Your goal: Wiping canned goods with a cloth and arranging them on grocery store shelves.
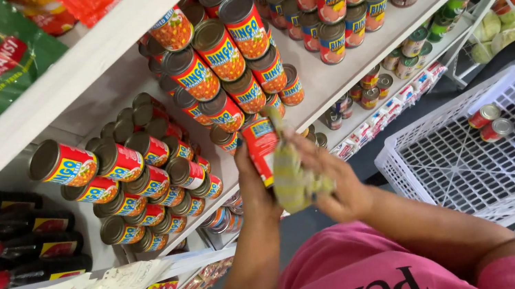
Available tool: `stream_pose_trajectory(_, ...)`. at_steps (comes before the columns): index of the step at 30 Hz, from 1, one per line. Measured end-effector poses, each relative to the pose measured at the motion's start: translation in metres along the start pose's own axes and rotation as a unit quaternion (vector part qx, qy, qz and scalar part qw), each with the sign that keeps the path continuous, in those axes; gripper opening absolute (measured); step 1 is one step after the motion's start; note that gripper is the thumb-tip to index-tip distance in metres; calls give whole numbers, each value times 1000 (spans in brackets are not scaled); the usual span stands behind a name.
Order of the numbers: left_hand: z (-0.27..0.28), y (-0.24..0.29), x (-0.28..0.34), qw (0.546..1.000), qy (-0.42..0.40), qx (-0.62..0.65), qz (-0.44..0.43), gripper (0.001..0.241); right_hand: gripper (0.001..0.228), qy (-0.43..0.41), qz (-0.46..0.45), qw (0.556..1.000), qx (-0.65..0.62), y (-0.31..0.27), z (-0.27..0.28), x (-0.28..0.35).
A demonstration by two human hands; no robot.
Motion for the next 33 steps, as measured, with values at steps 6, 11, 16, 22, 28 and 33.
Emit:
stream_pose_trajectory(6, -32, -24, 18, 989, 63, -88, 105, 35, 61, -70, 46, 995, 50, 6, 22, -26)
stream_pose_trajectory(11, -41, -5, 5, 999, -28, -20, 20, 51, 54, -29, -32, 999, 25, 14, 32, -17)
stream_pose_trajectory(16, -64, 3, 12, 977, 8, 214, 8, 45, 56, -29, -137, 989, -42, 27, 45, 12)
stream_pose_trajectory(22, -32, -35, -20, 977, -53, 192, 71, 59, 72, 34, -131, 985, 104, 15, 32, -8)
stream_pose_trajectory(28, -40, -26, -14, 975, -50, 161, 144, 80, 56, -102, 75, 974, 190, 15, 54, -16)
stream_pose_trajectory(33, -49, -26, -7, 975, -46, 197, 95, 64, 61, -117, 65, 966, 222, 15, 29, -17)
Point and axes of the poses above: each hand's wrist, its own x-axis away from the middle knuckle, its own z-axis out of the back of the hand, y = z × x, the point moved 5 cm from there along -x, towards the middle knuckle, and after that the axes turned 12 degrees about z, right-handed, at the moved point
